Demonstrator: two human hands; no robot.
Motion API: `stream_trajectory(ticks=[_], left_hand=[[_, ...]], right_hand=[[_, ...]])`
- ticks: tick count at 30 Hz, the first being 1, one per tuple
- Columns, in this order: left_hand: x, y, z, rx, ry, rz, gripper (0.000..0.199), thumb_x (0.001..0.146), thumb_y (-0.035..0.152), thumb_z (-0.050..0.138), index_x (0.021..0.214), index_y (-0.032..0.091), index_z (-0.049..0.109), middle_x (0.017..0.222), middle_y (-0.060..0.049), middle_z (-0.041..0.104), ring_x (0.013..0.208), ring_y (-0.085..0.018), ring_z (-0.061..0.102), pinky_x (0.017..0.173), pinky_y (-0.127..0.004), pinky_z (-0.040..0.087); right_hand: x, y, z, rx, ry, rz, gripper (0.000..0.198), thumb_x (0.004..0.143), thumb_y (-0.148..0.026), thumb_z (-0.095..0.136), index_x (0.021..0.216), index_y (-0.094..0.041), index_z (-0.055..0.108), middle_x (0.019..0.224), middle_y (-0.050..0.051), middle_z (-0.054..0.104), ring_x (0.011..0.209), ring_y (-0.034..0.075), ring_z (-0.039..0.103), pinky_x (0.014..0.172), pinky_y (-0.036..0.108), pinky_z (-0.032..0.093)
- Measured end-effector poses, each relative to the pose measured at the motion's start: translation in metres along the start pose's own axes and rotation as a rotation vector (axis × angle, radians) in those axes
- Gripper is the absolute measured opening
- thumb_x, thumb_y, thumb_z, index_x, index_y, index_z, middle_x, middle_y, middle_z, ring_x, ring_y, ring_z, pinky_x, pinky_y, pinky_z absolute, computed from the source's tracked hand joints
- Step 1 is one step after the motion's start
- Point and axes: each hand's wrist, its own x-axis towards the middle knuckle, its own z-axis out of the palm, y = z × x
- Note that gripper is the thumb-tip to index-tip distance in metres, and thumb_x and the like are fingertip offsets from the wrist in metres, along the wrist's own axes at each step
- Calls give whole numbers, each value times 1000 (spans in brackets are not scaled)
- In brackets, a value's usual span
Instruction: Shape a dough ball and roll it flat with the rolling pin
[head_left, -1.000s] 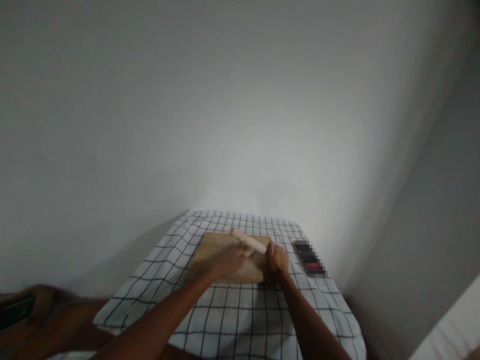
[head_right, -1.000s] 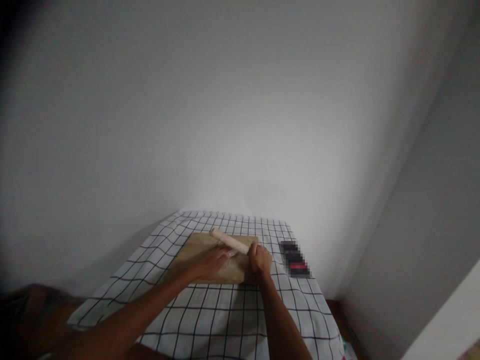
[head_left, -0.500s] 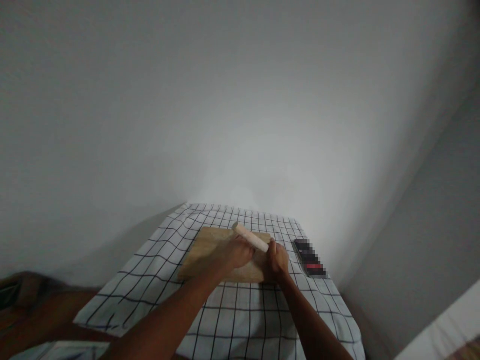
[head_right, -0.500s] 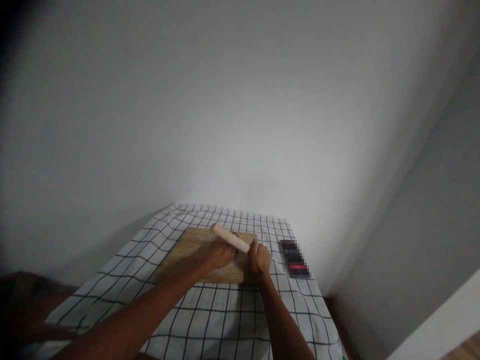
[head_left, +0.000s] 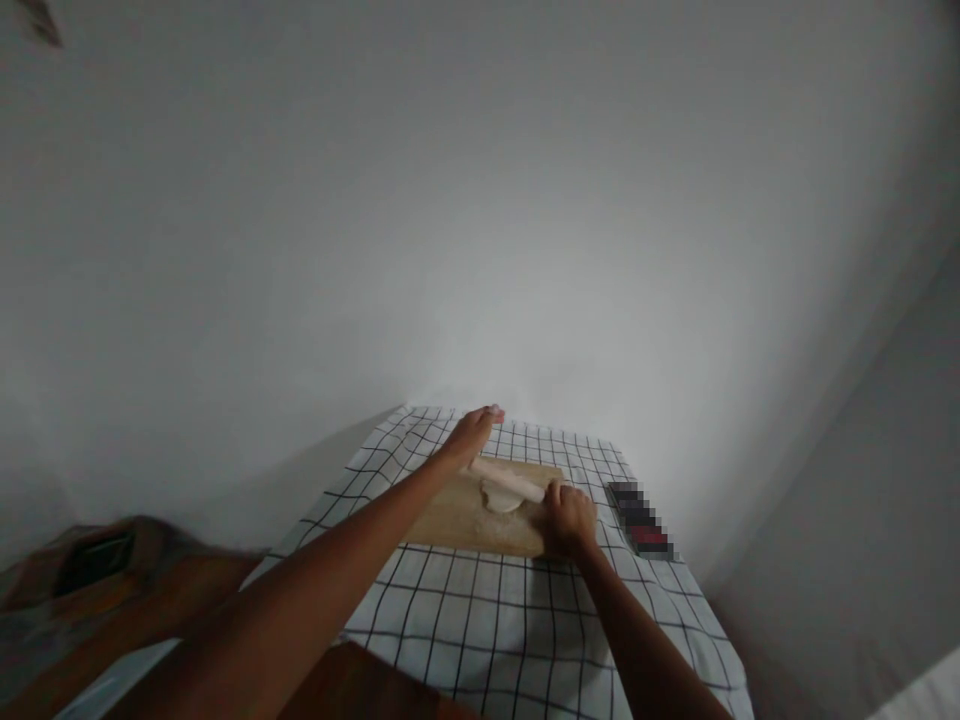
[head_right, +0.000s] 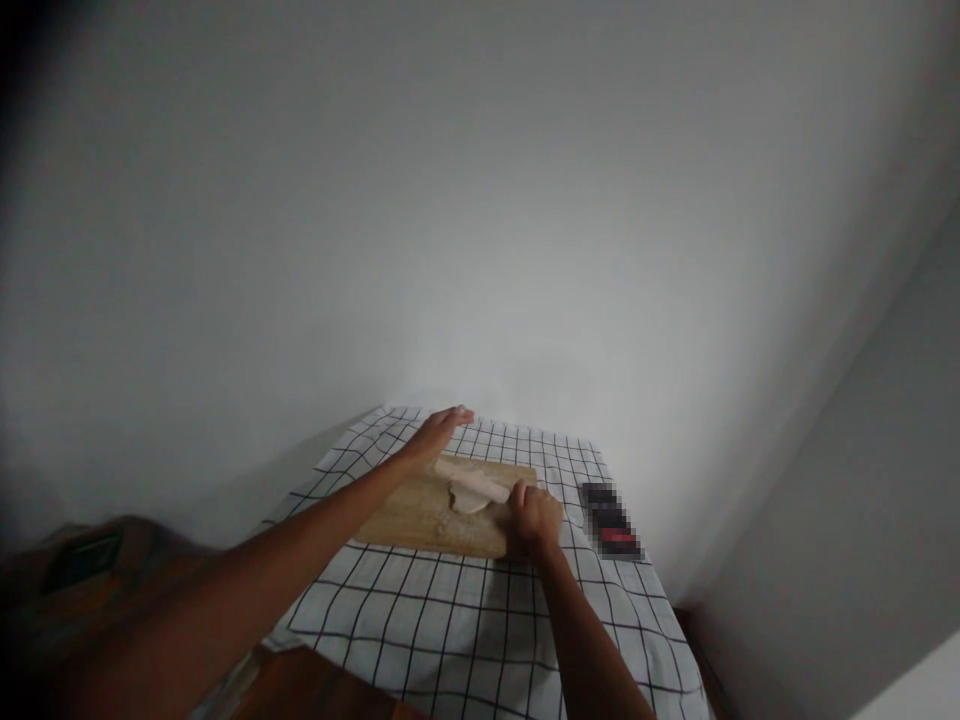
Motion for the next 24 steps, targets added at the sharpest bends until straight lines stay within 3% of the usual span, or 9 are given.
stream_trajectory(ticks=[2, 4, 6, 12, 19, 24], left_hand=[[-11, -3, 11, 76, -59, 50, 51, 101, 52, 31, 120, 19, 65, 126, -9, 70, 118, -22, 61, 101, -34, 45], [-24, -13, 25, 283, -149, 108, 40, 99, 44, 38, 121, 24, 66, 128, -7, 68, 120, -22, 60, 103, -34, 44], [-34, -24, 35, 479, -132, 119, 37, 97, 38, 43, 122, 23, 65, 127, -9, 68, 120, -24, 60, 106, -38, 42], [-32, -38, 43, 644, -18, 189, 35, 99, 35, 40, 119, 22, 66, 119, -10, 70, 118, -23, 59, 104, -38, 43], [-16, -47, 46, 746, -104, 191, 37, 102, 31, 38, 120, 17, 66, 113, -16, 70, 110, -26, 63, 96, -40, 46], [5, -48, 50, 770, -68, 60, 56, 105, 40, 22, 110, 13, 70, 103, -20, 73, 99, -29, 68, 87, -44, 49]], right_hand=[[-1, -6, -6, -5, -19, 2, 35, 103, -38, 38, 119, -19, 62, 101, 15, 70, 90, 25, 67, 76, 34, 47], [-2, -12, -11, 9, -5, 12, 39, 105, -39, 31, 108, -21, 65, 100, 12, 71, 88, 24, 68, 76, 34, 46], [-3, -17, -13, 28, 30, 19, 46, 106, -37, 23, 98, -22, 66, 98, 9, 71, 85, 22, 67, 76, 34, 45], [5, -16, -11, 22, 94, 8, 34, 103, -36, 32, 103, -21, 62, 113, 10, 64, 108, 24, 59, 82, 32, 44], [43, -3, -17, 106, -114, -29, 41, 103, -39, 26, 120, -23, 60, 121, 9, 62, 108, 23, 60, 83, 32, 44], [73, 1, -11, 29, -182, -64, 39, 102, -33, 29, 119, -21, 62, 122, 12, 64, 116, 24, 57, 88, 35, 44]])
